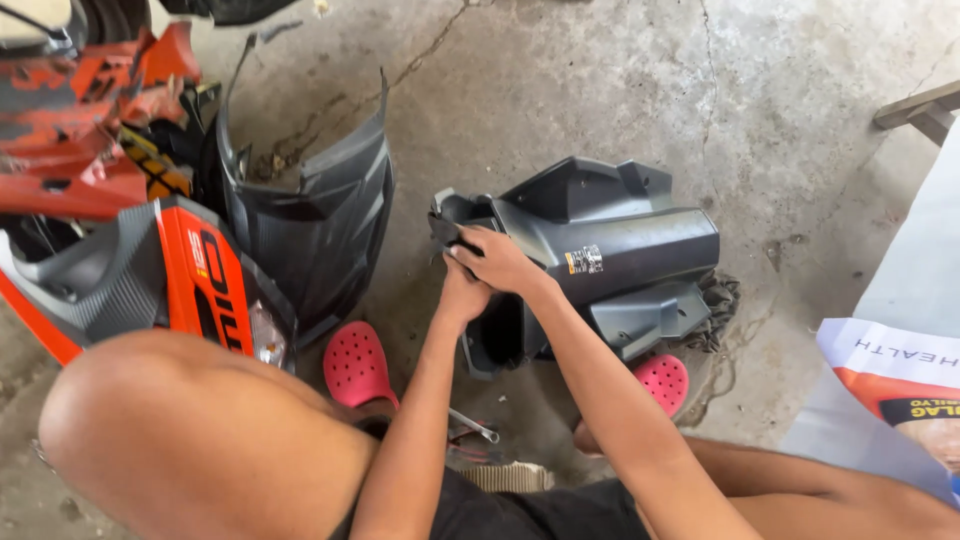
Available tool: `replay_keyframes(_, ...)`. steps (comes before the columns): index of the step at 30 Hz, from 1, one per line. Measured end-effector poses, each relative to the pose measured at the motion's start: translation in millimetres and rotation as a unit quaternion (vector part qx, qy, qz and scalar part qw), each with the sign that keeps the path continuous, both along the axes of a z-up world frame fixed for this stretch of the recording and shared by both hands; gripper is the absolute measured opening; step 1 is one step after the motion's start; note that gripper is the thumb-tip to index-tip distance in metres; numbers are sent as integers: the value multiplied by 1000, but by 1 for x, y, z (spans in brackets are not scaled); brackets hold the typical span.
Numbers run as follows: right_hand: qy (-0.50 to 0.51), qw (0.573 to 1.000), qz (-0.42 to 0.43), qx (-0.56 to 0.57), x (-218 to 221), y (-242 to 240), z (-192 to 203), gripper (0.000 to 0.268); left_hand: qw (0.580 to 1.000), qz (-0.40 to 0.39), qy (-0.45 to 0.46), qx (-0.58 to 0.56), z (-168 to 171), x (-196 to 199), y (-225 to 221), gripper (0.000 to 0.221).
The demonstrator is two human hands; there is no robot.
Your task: Inspecting and preparing a motorcycle fairing component for assembly
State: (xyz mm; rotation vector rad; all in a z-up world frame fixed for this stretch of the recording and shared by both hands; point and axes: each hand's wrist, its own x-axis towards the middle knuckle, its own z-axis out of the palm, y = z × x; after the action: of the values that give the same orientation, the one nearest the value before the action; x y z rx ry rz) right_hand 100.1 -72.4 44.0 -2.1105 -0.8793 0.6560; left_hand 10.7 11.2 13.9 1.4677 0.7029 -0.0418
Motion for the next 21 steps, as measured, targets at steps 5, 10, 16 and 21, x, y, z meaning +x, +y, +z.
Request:
replay_keyframes(5, 14, 996, -89, -1, -17, -7, 6, 35, 999, -36, 22, 0, 8, -3, 1, 103)
replay_keyframes(10, 5, 975, -220, 6, -31, -53, -17, 31, 995, -96, 37, -1, 12, -4, 9, 110)
replay_keyframes(16, -57, 931, -355, 59, -63, -69, -29, 34, 986, -150, 65, 4, 39, -17, 13, 112)
replay_keyframes(21, -170, 910, -339, 167, -88, -30, 8, 29, 995, -87, -6, -39, 47, -9, 4, 113)
